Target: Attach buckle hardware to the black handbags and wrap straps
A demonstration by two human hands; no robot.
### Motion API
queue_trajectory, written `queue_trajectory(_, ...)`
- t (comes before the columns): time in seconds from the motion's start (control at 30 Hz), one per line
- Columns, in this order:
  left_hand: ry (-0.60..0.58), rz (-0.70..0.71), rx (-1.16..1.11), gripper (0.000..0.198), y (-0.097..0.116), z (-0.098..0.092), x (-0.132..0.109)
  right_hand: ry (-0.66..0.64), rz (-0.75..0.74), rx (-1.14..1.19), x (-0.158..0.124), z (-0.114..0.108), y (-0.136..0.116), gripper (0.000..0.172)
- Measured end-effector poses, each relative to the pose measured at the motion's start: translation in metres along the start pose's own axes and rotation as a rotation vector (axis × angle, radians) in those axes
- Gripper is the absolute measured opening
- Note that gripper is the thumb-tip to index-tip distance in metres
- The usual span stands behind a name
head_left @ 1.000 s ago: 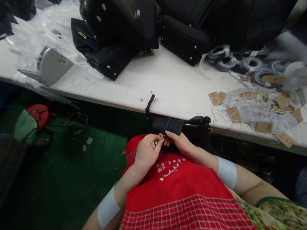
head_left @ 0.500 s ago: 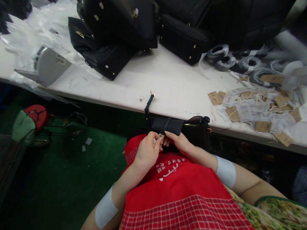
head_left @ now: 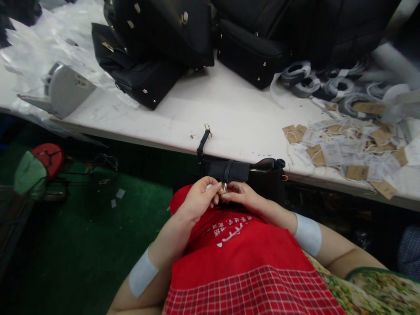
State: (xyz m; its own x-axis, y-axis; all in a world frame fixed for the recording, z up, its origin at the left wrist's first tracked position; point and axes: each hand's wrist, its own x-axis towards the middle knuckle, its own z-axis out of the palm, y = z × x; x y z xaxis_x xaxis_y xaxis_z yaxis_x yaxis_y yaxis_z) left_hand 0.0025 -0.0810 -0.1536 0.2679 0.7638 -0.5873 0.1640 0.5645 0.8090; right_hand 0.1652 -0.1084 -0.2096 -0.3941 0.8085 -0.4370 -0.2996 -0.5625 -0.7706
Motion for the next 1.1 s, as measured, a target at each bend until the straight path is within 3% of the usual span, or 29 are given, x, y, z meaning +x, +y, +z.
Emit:
queue_trajectory(0.1,0.046,0.081,0.29,0.017,-0.001,0.0,-0.004,-0.042,0.088,-0.026,-0.004,0.001,0.001,0.043)
queue_trajectory(0.2,0.17,0.198,0.627,0.01,0.002,0.002,-0.013,-0.109,0.112,0.021,-0.003,0.005,0.003,0.041)
queue_trajectory(0.3,0.256,0.248,0.721,0.007,0.006,0.005,-0.02,-0.156,0.1,0.07,0.0,0.008,0.005,0.039)
queue_trajectory(0.43,0.22,0.279,0.617,0.009,0.011,0.007,-0.024,-0.13,0.052,0.104,0.0,0.009,0.003,0.035)
queue_trajectory(0.57,0.11,0.238,0.452,0.014,0.009,0.007,-0.019,-0.241,0.011,0.219,-0.002,0.004,-0.003,0.03)
queue_trajectory(0.67,0.022,0.196,0.278,0.016,0.002,0.007,-0.012,-0.282,0.069,0.333,-0.001,-0.003,-0.003,0.026)
queue_trajectory(0.77,-0.015,0.208,0.199,0.013,-0.002,0.007,-0.005,-0.207,0.138,0.445,0.004,-0.007,0.001,0.029)
queue_trajectory(0.93,-0.034,0.287,0.26,0.008,0.0,0.009,-0.003,-0.123,0.047,0.45,0.008,-0.006,0.002,0.022)
queue_trajectory(1.1,-0.087,0.207,0.07,0.012,0.003,0.012,-0.004,-0.248,0.073,0.523,0.004,-0.011,-0.002,0.024)
